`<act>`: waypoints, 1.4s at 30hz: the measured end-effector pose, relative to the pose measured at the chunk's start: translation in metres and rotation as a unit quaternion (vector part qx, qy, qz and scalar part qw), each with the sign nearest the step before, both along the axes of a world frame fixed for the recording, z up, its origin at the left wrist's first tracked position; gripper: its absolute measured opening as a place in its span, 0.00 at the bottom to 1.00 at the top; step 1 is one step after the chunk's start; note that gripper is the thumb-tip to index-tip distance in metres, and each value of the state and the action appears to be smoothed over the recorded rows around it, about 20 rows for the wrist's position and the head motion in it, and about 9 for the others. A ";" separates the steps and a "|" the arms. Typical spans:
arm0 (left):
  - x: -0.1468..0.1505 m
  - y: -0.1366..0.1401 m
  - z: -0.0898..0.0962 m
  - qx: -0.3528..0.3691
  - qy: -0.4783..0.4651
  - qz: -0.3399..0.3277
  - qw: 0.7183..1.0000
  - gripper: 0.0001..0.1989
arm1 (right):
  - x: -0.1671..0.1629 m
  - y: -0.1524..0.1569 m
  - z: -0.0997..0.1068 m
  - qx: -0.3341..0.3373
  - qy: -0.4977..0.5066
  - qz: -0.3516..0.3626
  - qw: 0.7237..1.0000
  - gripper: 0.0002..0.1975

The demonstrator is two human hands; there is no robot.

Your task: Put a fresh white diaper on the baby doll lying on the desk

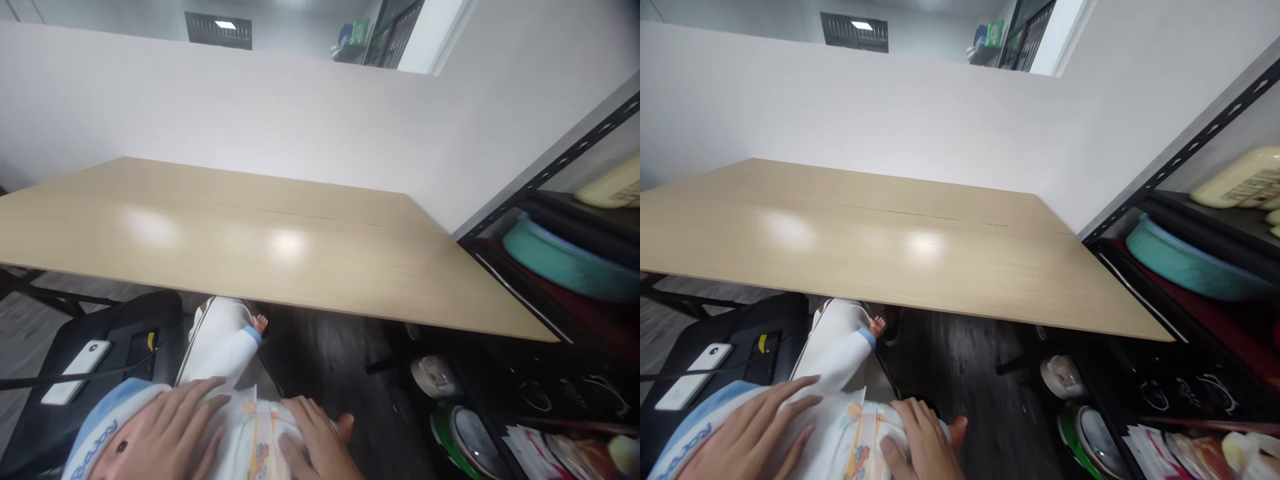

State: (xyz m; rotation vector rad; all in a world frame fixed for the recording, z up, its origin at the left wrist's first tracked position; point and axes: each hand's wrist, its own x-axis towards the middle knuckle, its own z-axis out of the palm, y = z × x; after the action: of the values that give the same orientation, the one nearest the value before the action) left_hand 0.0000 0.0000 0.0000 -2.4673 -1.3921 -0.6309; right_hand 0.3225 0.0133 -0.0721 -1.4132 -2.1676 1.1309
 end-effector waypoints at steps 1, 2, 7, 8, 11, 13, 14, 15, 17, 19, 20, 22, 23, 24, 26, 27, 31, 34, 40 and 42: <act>0.010 0.003 0.005 -0.012 0.024 -0.021 0.999 0.18 | -0.001 -0.001 0.004 0.002 0.005 0.000 1.000 0.23; 0.019 0.006 0.008 -0.018 0.043 -0.037 0.998 0.18 | -0.004 -0.001 0.009 0.001 0.011 0.002 1.000 0.22; 0.045 0.012 0.000 -0.056 0.019 -0.072 0.996 0.16 | -0.037 0.008 0.043 -0.017 0.042 0.004 0.999 0.23; 0.046 0.013 -0.003 -0.078 0.001 -0.069 0.995 0.15 | -0.044 0.011 0.047 -0.015 0.046 0.002 0.999 0.21; 0.048 0.015 -0.004 -0.142 -0.062 -0.058 0.986 0.12 | -0.058 0.020 0.050 -0.010 0.069 0.001 0.998 0.13; 0.049 0.016 -0.001 -0.178 -0.102 -0.042 0.978 0.08 | -0.058 0.025 0.050 -0.020 0.095 0.000 0.995 0.12; 0.049 0.016 0.000 -0.192 -0.120 -0.032 0.974 0.06 | -0.056 0.027 0.050 -0.030 0.110 0.000 0.993 0.13; 0.050 0.016 0.001 -0.205 -0.136 -0.019 0.969 0.05 | -0.052 0.029 0.051 -0.043 0.125 0.002 0.991 0.15; 0.051 0.014 0.001 -0.231 -0.155 0.000 0.960 0.05 | -0.041 0.030 0.058 -0.068 0.145 0.009 0.987 0.17; 0.051 0.015 0.000 -0.249 -0.163 0.011 0.955 0.04 | -0.029 0.029 0.068 -0.077 0.146 0.028 0.986 0.21; 0.052 0.016 -0.001 -0.252 -0.165 0.016 0.954 0.04 | -0.024 0.027 0.073 -0.074 0.137 0.040 0.987 0.24; 0.054 0.022 -0.001 -0.251 -0.163 0.022 0.954 0.05 | -0.017 0.022 0.080 -0.065 0.107 0.063 0.990 0.33; 0.055 0.026 -0.001 -0.249 -0.160 0.024 0.955 0.05 | -0.015 0.018 0.082 -0.062 0.091 0.072 0.991 0.38; 0.057 0.030 0.000 -0.251 -0.151 0.022 0.956 0.06 | -0.016 0.015 0.082 -0.059 0.076 0.077 0.992 0.44; 0.060 0.038 0.002 -0.264 -0.119 0.014 0.957 0.09 | -0.020 0.009 0.079 -0.054 0.055 0.076 0.994 0.52; 0.062 0.041 0.003 -0.270 -0.099 0.013 0.958 0.10 | -0.022 0.008 0.076 -0.050 0.050 0.069 0.995 0.52; 0.064 0.042 0.005 -0.276 -0.065 0.009 0.959 0.13 | -0.030 0.006 0.064 -0.026 0.065 0.037 0.997 0.35; 0.061 0.038 0.005 -0.279 -0.086 -0.002 0.956 0.13 | -0.030 0.008 0.055 0.024 0.098 0.032 0.994 0.25; 0.055 0.029 0.007 -0.283 -0.121 -0.027 0.951 0.12 | -0.034 0.010 0.042 0.218 0.139 0.025 0.966 0.08; 0.055 0.022 0.010 -0.281 -0.130 -0.044 0.950 0.10 | -0.035 0.013 0.039 0.274 0.133 0.036 0.952 0.06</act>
State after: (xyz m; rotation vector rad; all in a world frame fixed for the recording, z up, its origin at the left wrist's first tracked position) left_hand 0.0551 0.0218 0.0095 -2.9841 -1.7717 -0.6722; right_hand 0.2874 0.0260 -0.0329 -0.8902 -2.1171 0.6158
